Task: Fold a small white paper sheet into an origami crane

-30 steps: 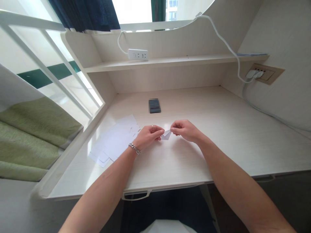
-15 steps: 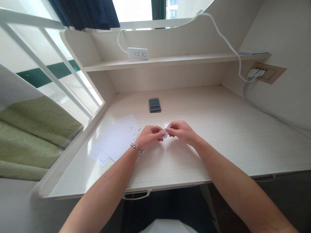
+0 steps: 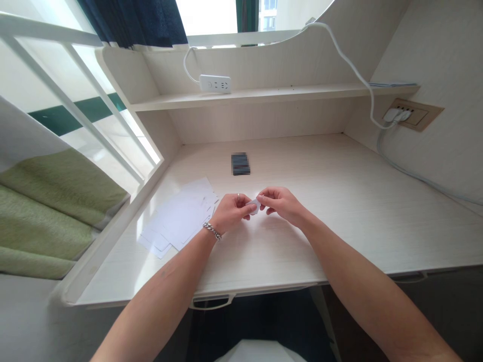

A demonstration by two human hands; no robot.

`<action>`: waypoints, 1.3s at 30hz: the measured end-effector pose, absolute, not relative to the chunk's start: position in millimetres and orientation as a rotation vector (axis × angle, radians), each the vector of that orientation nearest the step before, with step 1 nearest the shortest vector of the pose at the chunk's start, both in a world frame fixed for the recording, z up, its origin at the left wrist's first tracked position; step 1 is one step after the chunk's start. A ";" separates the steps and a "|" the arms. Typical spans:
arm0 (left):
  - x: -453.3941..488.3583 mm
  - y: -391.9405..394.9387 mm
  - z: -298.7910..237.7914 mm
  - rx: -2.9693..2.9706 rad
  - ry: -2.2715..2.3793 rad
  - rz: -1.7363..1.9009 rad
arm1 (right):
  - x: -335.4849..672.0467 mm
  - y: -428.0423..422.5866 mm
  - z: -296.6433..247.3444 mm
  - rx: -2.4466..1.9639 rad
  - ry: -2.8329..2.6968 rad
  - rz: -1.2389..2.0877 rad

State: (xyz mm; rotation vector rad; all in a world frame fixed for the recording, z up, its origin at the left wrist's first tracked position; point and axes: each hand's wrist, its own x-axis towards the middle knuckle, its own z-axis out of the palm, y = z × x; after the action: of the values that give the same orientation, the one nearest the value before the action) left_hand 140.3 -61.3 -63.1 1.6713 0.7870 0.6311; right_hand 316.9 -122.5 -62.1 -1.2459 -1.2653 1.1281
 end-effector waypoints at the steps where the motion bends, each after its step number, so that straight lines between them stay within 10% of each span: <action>1: 140.5 -61.3 -63.6 1.669 0.785 0.634 | 316.3 -121.9 -62.5 -1.258 -1.282 1.122; 39: 146.0 -59.9 -72.7 1.676 0.721 0.856 | 308.2 -113.7 -72.6 -1.236 -1.156 0.928</action>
State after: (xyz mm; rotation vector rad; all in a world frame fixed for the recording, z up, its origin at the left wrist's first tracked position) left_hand 146.0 -59.9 -72.7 1.6763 0.7214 0.8564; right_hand 308.2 -113.7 -72.6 -1.2356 -1.1564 0.9276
